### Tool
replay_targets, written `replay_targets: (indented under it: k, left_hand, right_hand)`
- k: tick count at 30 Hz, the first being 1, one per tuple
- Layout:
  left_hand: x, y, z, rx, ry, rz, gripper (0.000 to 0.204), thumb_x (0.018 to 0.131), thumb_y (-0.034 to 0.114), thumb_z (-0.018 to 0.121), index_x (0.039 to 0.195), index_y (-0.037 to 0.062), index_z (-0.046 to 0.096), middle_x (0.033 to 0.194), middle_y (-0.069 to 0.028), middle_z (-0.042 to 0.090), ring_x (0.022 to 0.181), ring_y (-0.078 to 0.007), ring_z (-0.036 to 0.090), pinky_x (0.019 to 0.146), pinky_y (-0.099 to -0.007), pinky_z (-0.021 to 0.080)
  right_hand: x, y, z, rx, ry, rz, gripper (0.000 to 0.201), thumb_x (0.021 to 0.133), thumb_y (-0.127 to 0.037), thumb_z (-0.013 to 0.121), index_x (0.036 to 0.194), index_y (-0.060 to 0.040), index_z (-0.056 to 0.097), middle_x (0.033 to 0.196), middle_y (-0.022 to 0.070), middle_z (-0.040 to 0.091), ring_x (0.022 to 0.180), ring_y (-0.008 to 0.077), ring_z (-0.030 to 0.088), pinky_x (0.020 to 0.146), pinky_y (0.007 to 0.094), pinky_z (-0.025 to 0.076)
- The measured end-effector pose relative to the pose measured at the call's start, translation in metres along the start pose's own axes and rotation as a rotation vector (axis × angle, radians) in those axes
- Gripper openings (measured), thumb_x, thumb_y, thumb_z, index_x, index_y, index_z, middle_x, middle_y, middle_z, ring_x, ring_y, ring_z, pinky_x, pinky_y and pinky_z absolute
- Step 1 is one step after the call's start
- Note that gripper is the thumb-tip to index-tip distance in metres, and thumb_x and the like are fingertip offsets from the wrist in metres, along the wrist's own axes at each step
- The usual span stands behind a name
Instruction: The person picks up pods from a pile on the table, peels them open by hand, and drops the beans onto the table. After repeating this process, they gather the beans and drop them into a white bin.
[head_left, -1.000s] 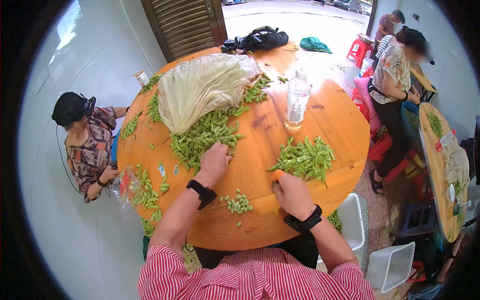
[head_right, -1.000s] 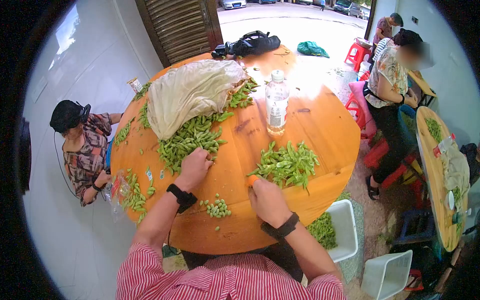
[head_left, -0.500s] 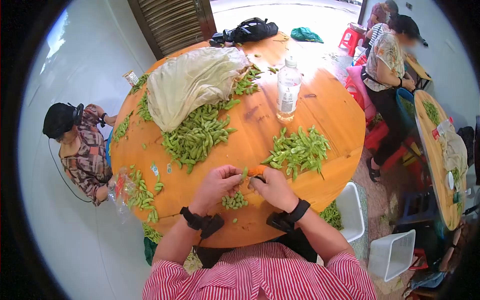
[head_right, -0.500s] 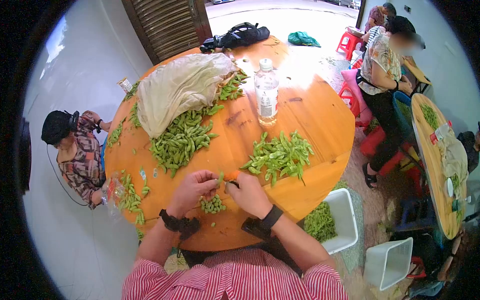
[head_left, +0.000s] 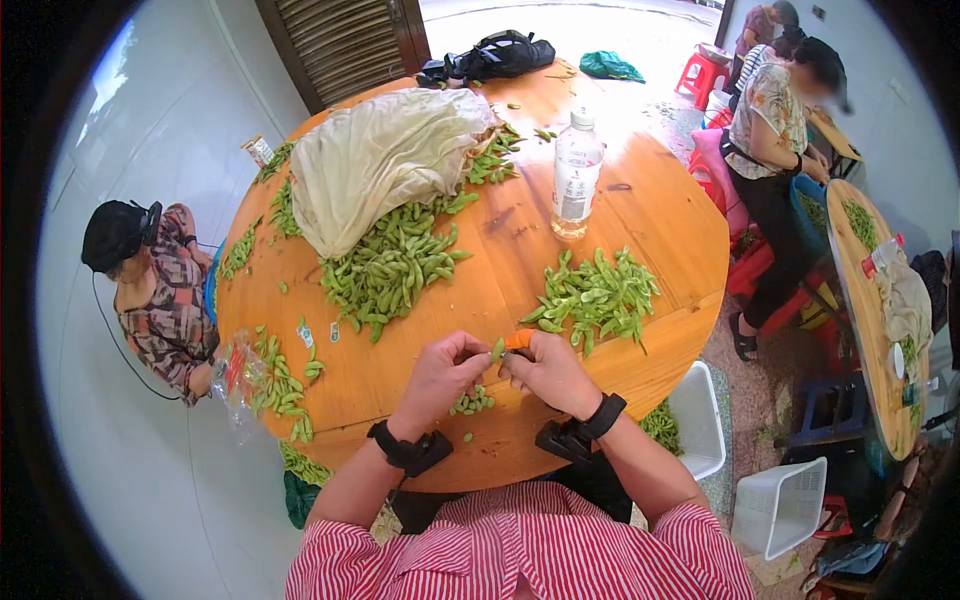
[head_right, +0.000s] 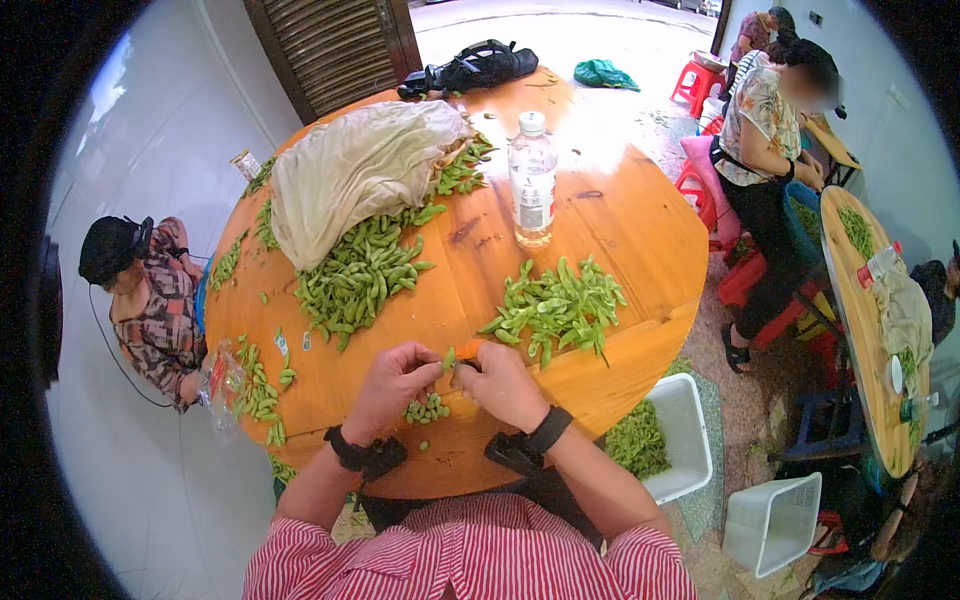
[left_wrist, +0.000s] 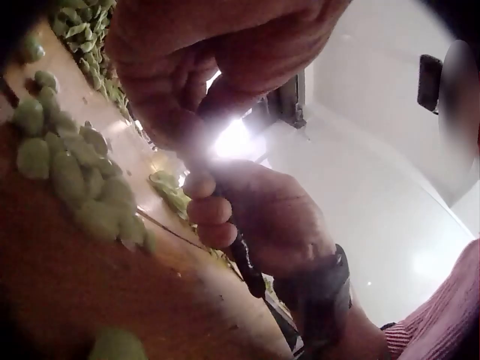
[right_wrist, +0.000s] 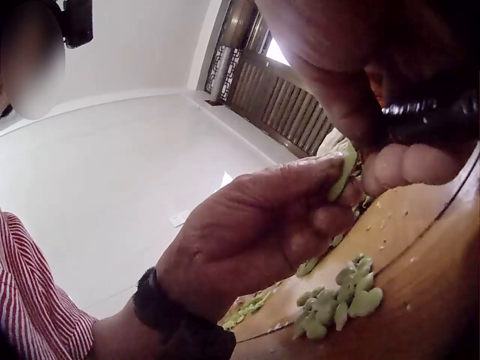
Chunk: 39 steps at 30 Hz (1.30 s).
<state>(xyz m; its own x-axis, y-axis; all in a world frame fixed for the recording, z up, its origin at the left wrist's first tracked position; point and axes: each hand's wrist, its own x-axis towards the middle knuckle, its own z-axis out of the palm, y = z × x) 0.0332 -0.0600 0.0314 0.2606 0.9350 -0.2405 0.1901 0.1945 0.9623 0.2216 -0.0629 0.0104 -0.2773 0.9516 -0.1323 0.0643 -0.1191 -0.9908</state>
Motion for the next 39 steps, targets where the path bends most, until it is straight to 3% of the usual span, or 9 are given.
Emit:
replay_targets:
  k: [5, 10, 12, 18, 23, 25, 30, 36, 39]
  left_hand:
    - [-0.001, -0.004, 0.005, 0.338, 0.076, 0.304, 0.01, 0.089, 0.007, 0.065, 0.094, -0.0004, 0.06, 0.071, -0.0029, 0.061, 0.06, -0.0081, 0.056, 0.054, -0.0251, 0.046]
    - [-0.001, -0.007, 0.009, 0.747, 0.146, 0.798, 0.012, 0.086, 0.002, 0.065, 0.094, -0.0019, 0.058, 0.07, -0.0074, 0.059, 0.061, -0.0115, 0.056, 0.057, -0.0302, 0.047]
    - [0.0, -0.013, 0.008, 0.684, 0.116, 0.817, 0.009, 0.088, 0.002, 0.064, 0.094, -0.0008, 0.057, 0.071, -0.0054, 0.058, 0.06, -0.0109, 0.054, 0.056, -0.0294, 0.046]
    - [-0.003, -0.005, -0.009, -0.063, -0.128, 0.002, 0.004, 0.093, 0.008, 0.059, 0.093, 0.0032, 0.059, 0.071, 0.0003, 0.057, 0.061, -0.0071, 0.054, 0.054, -0.0228, 0.044]
    - [0.001, -0.001, -0.014, -0.19, -0.18, -0.077, 0.006, 0.093, 0.009, 0.06, 0.092, 0.0038, 0.06, 0.072, 0.0008, 0.058, 0.062, -0.0058, 0.054, 0.054, -0.0213, 0.044]
    - [-0.001, -0.002, -0.011, -0.178, -0.165, -0.101, 0.005, 0.092, 0.008, 0.061, 0.091, 0.0034, 0.06, 0.073, 0.0007, 0.058, 0.062, -0.0059, 0.054, 0.054, -0.0226, 0.044]
    - [-0.005, -0.006, -0.001, 0.685, 0.07, 0.615, 0.016, 0.085, 0.009, 0.067, 0.093, -0.0005, 0.057, 0.08, -0.0121, 0.06, 0.07, -0.0256, 0.06, 0.061, -0.0349, 0.047]
    - [-0.003, -0.01, 0.0, 0.695, 0.095, 0.673, 0.014, 0.089, 0.011, 0.065, 0.094, -0.0002, 0.058, 0.079, -0.0115, 0.061, 0.068, -0.0254, 0.06, 0.06, -0.0339, 0.047]
    - [-0.007, -0.008, -0.001, 0.185, -0.019, 0.098, 0.013, 0.096, 0.014, 0.057, 0.095, 0.0013, 0.059, 0.076, -0.0043, 0.061, 0.062, -0.0147, 0.06, 0.054, -0.0276, 0.048]
  right_hand:
    - [0.002, 0.007, 0.0, -0.022, 0.013, -0.004, 0.014, 0.088, -0.008, 0.056, 0.092, 0.0039, 0.064, 0.071, 0.007, 0.066, 0.06, 0.0111, 0.061, 0.055, 0.0281, 0.05]
    - [0.003, 0.007, 0.002, -0.43, 0.114, -0.216, 0.014, 0.083, -0.008, 0.057, 0.089, 0.0045, 0.06, 0.072, 0.0249, 0.06, 0.066, 0.0386, 0.063, 0.059, 0.0424, 0.049]
    - [0.003, 0.009, 0.004, -0.433, 0.122, -0.267, 0.013, 0.084, -0.007, 0.056, 0.091, 0.0039, 0.061, 0.07, 0.021, 0.061, 0.063, 0.0308, 0.062, 0.058, 0.0389, 0.049]
    - [0.002, 0.011, 0.003, -0.434, 0.076, -0.306, 0.013, 0.087, -0.007, 0.055, 0.09, 0.0035, 0.062, 0.069, 0.0149, 0.064, 0.06, 0.0214, 0.063, 0.058, 0.0339, 0.049]
    - [0.005, 0.01, 0.006, -0.27, 0.03, -0.235, 0.014, 0.085, -0.009, 0.056, 0.084, 0.0046, 0.057, 0.071, 0.0232, 0.062, 0.067, 0.0366, 0.065, 0.059, 0.0412, 0.05]
    - [0.007, 0.011, 0.006, -0.016, -0.017, 0.043, 0.014, 0.088, -0.009, 0.055, 0.084, 0.0038, 0.059, 0.067, 0.0129, 0.064, 0.058, 0.0204, 0.065, 0.052, 0.0324, 0.051]
    - [0.006, 0.01, 0.003, 0.035, -0.041, 0.035, 0.015, 0.089, -0.01, 0.055, 0.085, 0.0036, 0.059, 0.066, 0.0069, 0.063, 0.055, 0.0116, 0.061, 0.048, 0.0263, 0.05]
    - [0.006, 0.009, 0.003, -0.041, -0.027, 0.011, 0.014, 0.09, -0.01, 0.055, 0.087, 0.0037, 0.059, 0.068, 0.0074, 0.064, 0.055, 0.0131, 0.062, 0.049, 0.0265, 0.051]
    - [0.006, 0.009, 0.002, -0.07, -0.039, 0.003, 0.014, 0.09, -0.009, 0.055, 0.089, 0.0033, 0.059, 0.068, 0.0069, 0.063, 0.055, 0.0128, 0.062, 0.05, 0.0264, 0.051]
